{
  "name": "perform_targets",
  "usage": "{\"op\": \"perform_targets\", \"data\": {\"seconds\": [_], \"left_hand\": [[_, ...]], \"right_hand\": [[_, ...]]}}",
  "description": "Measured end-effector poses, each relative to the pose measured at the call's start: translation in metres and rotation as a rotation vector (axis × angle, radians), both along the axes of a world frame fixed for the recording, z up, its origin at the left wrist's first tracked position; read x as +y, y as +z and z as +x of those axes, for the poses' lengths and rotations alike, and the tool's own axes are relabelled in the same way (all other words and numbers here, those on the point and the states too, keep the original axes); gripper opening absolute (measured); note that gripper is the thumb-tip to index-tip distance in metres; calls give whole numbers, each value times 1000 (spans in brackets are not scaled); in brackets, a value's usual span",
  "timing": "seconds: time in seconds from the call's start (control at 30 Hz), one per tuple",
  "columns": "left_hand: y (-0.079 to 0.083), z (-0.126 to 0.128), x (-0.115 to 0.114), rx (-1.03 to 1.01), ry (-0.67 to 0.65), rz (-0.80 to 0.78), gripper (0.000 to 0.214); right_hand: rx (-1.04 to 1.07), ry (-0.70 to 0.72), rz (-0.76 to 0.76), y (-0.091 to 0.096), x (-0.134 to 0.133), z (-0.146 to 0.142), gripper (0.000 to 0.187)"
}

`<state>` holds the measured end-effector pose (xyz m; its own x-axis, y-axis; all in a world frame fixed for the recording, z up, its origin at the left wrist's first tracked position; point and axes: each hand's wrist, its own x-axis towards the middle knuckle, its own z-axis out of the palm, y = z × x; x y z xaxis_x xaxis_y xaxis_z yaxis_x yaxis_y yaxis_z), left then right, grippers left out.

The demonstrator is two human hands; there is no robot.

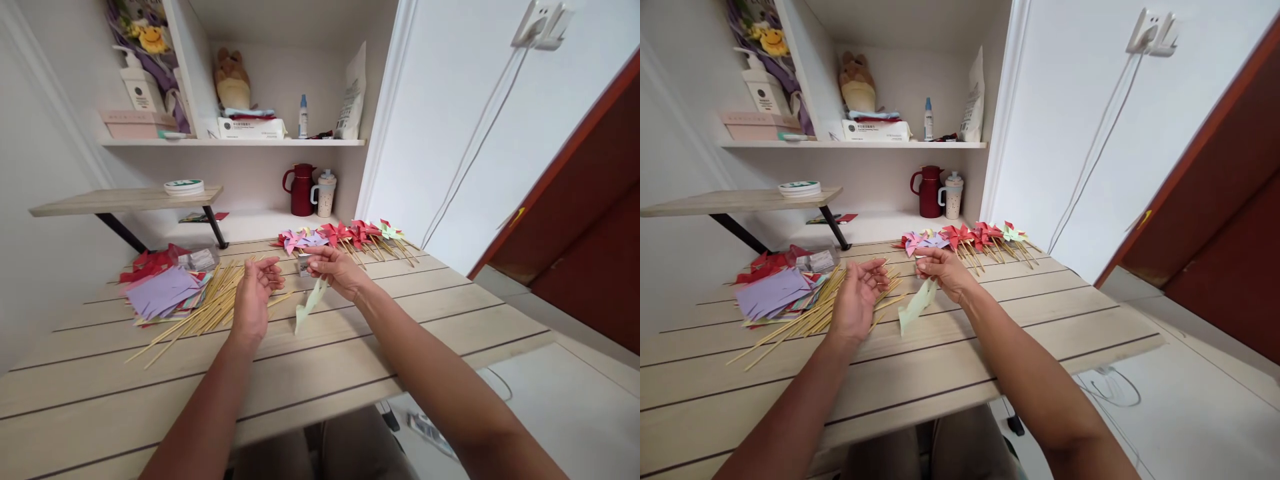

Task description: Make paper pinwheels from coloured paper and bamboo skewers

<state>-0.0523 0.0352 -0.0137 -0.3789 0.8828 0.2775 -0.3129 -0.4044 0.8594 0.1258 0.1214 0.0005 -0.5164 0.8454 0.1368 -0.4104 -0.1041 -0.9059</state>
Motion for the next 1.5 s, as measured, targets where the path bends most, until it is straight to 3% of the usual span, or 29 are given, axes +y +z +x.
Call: {"op": "perform_targets", "data": {"seconds": [0.23,0.33,0.47,0.57,0.63,0.7,0.77,0.83,0.97,1.07,1.23,1.37,1.5], "left_hand": [[-13,13,-1,528,-29,5,55],[-19,15,0,683,-67,-13,47],[-25,13,4,951,34,53,24],[-25,12,6,1030,173,103,23],[-23,9,6,1037,276,81,26],[-22,7,5,1047,351,51,27],[-23,4,6,1067,371,29,27],[-25,4,8,1089,341,1,26],[-32,6,12,1122,252,-42,23],[-35,8,13,1120,234,-38,22],[-34,5,13,1057,224,-34,21],[-32,5,12,1021,207,-5,20],[-30,6,12,1040,198,46,21]], "right_hand": [[-41,-203,-18,-10,-2,-13,34],[-40,-224,9,-12,-2,-17,33],[-117,-224,89,-8,1,-7,29],[-454,-111,282,0,1,8,16],[-825,-58,490,7,-1,17,8],[-1192,-99,622,15,-4,23,9],[-1385,-96,644,22,-7,29,22],[-1449,-20,610,27,-8,34,33],[-1334,205,377,25,-6,39,60],[-1234,283,357,15,-3,35,75],[-1052,277,322,4,0,28,60],[-904,249,259,4,2,30,59],[-951,264,384,5,8,37,59]]}}
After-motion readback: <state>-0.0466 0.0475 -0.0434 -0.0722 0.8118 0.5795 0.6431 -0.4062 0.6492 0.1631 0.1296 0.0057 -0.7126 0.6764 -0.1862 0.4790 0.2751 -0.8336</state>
